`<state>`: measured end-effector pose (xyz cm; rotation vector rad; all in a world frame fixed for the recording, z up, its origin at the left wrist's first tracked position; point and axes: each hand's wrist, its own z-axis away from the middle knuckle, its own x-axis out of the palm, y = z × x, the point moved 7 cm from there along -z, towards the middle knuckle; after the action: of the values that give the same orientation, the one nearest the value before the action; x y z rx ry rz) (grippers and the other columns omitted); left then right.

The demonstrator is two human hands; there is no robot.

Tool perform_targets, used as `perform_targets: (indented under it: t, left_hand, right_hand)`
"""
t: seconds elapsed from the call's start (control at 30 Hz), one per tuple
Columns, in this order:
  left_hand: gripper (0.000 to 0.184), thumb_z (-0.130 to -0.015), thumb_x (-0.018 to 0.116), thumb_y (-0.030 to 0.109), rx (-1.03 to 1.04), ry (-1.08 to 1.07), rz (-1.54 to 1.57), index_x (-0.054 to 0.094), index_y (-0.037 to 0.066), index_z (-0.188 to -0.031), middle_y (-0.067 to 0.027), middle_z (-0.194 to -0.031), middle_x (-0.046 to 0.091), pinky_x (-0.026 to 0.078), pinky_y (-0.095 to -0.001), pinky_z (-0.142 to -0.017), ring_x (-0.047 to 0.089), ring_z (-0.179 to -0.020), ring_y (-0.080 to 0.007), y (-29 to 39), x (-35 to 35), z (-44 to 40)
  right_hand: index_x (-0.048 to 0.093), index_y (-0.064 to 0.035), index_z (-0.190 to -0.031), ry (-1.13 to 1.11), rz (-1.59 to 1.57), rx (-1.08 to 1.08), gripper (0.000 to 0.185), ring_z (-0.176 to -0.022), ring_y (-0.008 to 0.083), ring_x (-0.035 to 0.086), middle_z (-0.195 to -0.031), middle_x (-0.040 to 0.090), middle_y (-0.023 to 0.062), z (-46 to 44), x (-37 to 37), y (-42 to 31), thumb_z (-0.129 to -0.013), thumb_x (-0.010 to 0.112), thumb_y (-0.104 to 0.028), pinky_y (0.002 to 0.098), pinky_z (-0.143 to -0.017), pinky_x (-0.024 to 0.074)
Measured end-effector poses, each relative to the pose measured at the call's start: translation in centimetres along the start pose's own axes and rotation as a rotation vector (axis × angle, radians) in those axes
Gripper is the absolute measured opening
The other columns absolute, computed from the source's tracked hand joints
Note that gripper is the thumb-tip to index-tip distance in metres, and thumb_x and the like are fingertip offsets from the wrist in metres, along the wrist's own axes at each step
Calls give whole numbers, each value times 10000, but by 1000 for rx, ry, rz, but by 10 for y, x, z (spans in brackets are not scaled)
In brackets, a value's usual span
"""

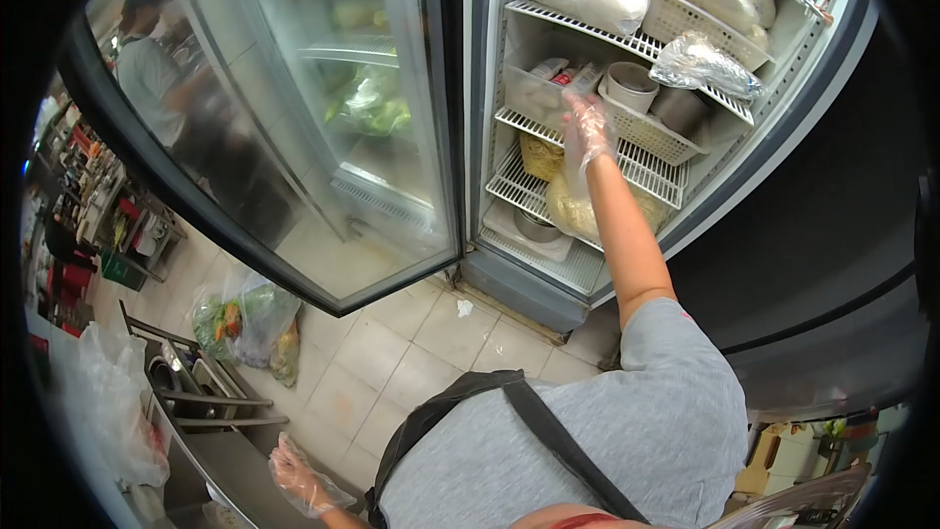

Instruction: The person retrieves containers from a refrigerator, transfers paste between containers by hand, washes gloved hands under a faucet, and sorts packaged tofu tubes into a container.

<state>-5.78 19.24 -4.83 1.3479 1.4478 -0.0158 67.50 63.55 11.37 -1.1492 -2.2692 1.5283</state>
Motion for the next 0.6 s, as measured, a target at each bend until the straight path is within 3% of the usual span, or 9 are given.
perform_targets:
  t: [0.07,0.1,0.17,0.2,0.27,0.33,0.43,0.53,0.6]
  left_hand:
    - [429,-1024,516,309,60,60,-125,592,-57,-815,-161,-694,570,438,-384,-628,506,-629,-243,-5,-10,-2]
    - [423,-1027,502,320,-53,-18,-35,610,-54,-860,-164,-731,592,445,-382,-652,527,-659,-256,3,-14,-2]
    - [424,-1031,489,331,-176,-89,55,627,-50,-905,-168,-768,614,453,-380,-675,548,-690,-270,18,-10,2]
    - [408,-1032,488,318,-155,-73,28,627,-46,-915,-165,-772,612,451,-377,-676,546,-691,-270,27,-11,3]
    - [391,-1034,487,306,-135,-63,-6,626,-43,-925,-162,-775,611,448,-374,-678,545,-693,-270,38,-10,4]
    - [427,-1038,494,346,57,8,12,607,-35,-881,-74,-681,460,382,-321,-604,423,-639,-176,52,-12,8]
    - [333,-1032,494,254,-82,-110,-3,627,-39,-941,-150,-771,583,441,-360,-683,512,-692,-246,39,-6,17]
    - [332,-1030,504,242,-91,-142,-35,621,-55,-936,-121,-750,559,435,-348,-673,499,-683,-219,16,0,28]
    - [335,-1032,502,234,-25,-46,67,617,-54,-905,-94,-733,547,426,-337,-664,486,-677,-200,20,-2,32]
  right_hand:
    - [445,-147,-1412,-224,-1075,915,658,-1288,367,467,-1545,348,146,35,63,10,-890,656,-486,576,-1034,398]
    - [445,-147,-1412,-234,-1075,921,658,-1288,367,467,-1545,348,146,40,72,-3,-890,656,-486,576,-1034,398]
    - [305,-151,-1488,-108,-1209,810,798,-1428,387,243,-1623,170,93,37,76,-28,-868,654,-513,651,-1088,263]
    - [352,-198,-1515,-53,-1219,952,756,-1436,349,321,-1595,298,52,30,81,-29,-908,559,-598,680,-1095,231]
    - [375,-196,-1500,-31,-1223,1011,720,-1415,342,343,-1573,327,49,10,95,-17,-906,551,-562,640,-1103,245]
    - [397,-194,-1484,-14,-1212,1014,685,-1393,335,365,-1550,357,46,-4,105,-4,-904,544,-527,600,-1112,258]
    - [430,-191,-1460,-3,-1190,978,635,-1360,323,398,-1517,402,41,-9,114,10,-902,532,-474,540,-1124,278]
    - [463,-188,-1437,13,-1232,892,589,-1328,312,431,-1484,446,37,2,122,23,-899,521,-421,480,-1137,298]
    - [499,-170,-1397,34,-1486,629,553,-1277,311,464,-1423,495,82,26,121,21,-866,554,-317,491,-1125,328]
